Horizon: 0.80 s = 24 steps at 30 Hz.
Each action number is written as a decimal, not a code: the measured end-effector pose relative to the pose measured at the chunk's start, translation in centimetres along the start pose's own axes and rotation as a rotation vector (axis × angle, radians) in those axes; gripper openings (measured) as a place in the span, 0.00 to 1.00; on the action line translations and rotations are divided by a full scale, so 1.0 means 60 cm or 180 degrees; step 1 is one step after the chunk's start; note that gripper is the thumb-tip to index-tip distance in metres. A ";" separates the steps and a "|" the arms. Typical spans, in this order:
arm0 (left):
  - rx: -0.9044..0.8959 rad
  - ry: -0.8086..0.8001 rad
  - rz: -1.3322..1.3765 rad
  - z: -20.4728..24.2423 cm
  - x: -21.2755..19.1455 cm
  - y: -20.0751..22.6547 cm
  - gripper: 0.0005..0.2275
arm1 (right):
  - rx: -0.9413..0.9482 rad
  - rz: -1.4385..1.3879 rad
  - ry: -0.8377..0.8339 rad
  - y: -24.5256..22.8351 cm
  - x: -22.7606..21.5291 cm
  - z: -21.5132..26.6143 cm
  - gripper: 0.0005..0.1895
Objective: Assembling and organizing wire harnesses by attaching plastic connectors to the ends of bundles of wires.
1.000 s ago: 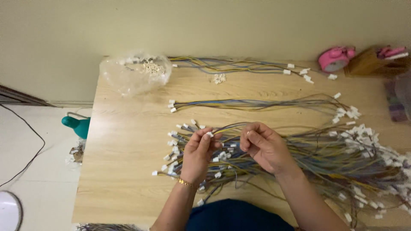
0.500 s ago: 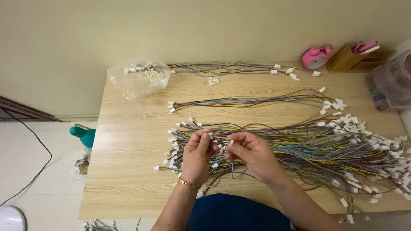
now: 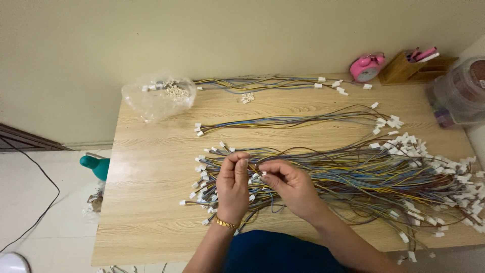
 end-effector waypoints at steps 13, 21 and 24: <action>-0.0021 -0.0075 -0.0454 0.016 0.006 0.008 0.06 | 0.0980 -0.2367 0.0624 0.089 -0.005 -0.004 0.11; -0.0414 -0.0086 0.0189 0.015 0.002 -0.014 0.06 | 0.0941 -0.2332 0.0764 0.072 0.009 -0.017 0.11; -0.0482 -0.0149 0.0117 0.015 -0.001 -0.019 0.07 | 0.0871 -0.2329 0.0783 0.125 -0.019 -0.011 0.09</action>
Point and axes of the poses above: each hand's wrist, its own z-axis away from the middle knuckle, its own x-axis out of the palm, y = z × x, the point moved 5 cm from there along -z, towards the middle knuckle, and after that the axes turned 15 degrees about -z, right-handed, at the moved point
